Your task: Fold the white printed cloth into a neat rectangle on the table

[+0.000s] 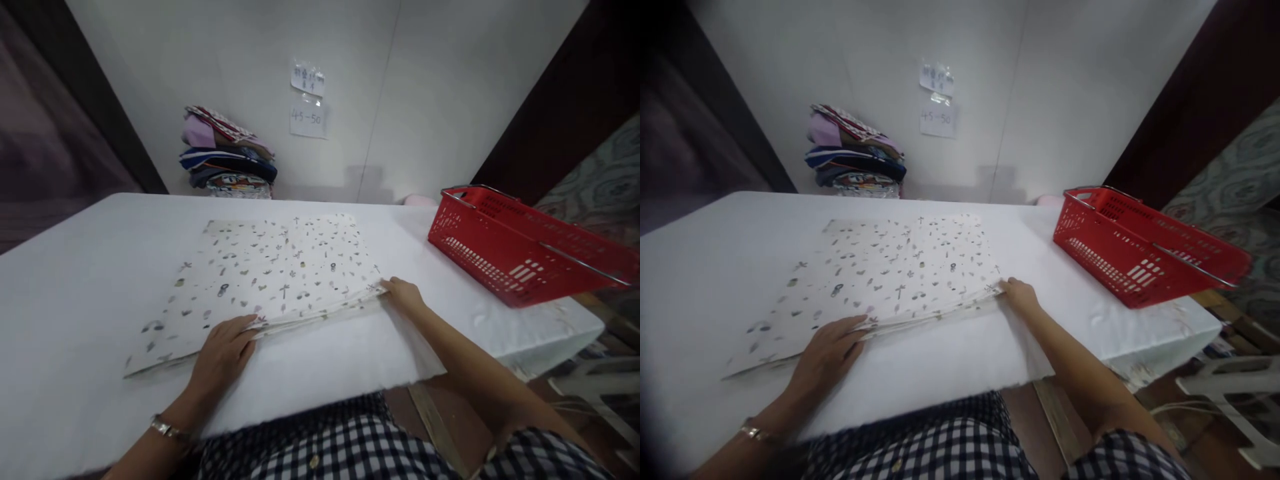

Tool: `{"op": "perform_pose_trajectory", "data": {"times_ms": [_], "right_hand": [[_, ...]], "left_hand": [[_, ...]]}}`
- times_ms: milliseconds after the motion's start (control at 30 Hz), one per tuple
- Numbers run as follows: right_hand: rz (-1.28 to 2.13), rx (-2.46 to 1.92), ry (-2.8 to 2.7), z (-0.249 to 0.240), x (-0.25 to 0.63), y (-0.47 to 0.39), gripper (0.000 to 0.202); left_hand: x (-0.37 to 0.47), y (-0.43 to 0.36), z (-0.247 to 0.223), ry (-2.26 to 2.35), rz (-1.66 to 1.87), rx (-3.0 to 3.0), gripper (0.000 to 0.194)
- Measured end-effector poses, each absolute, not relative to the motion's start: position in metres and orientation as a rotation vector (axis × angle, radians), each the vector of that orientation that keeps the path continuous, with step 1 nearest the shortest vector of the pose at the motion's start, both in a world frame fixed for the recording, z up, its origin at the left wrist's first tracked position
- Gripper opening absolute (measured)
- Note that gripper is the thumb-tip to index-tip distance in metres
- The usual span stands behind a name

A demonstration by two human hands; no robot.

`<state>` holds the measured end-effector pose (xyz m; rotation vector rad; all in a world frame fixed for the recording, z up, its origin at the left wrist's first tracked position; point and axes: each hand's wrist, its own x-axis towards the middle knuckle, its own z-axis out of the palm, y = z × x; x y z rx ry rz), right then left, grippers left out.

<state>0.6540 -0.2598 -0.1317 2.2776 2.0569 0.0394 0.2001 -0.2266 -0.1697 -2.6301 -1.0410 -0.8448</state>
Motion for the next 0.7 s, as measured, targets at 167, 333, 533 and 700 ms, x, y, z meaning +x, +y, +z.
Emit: {"op": "perform_pose_trajectory", "data": {"times_ms": [167, 333, 533, 700], "right_hand": [[-0.116, 2.328, 2.09, -0.141, 0.655, -0.27, 0.046], [-0.857, 2.865, 1.939, -0.147, 0.663, -0.282, 0.066], [-2.022, 3.083, 1.263, -0.129, 0.67, -0.285, 0.029], [-1.82, 2.985, 1.317, -0.124, 0.669, -0.277, 0.023]], "left_hand": [[0.198, -0.224, -0.177, -1.067, -0.818, -2.625, 0.024], [0.199, -0.225, -0.177, -1.078, -0.833, -2.621, 0.026], [0.198, -0.224, -0.177, -1.099, -0.825, -2.666, 0.028], [0.198, -0.223, -0.18, -1.095, -0.839, -2.651, 0.027]]}}
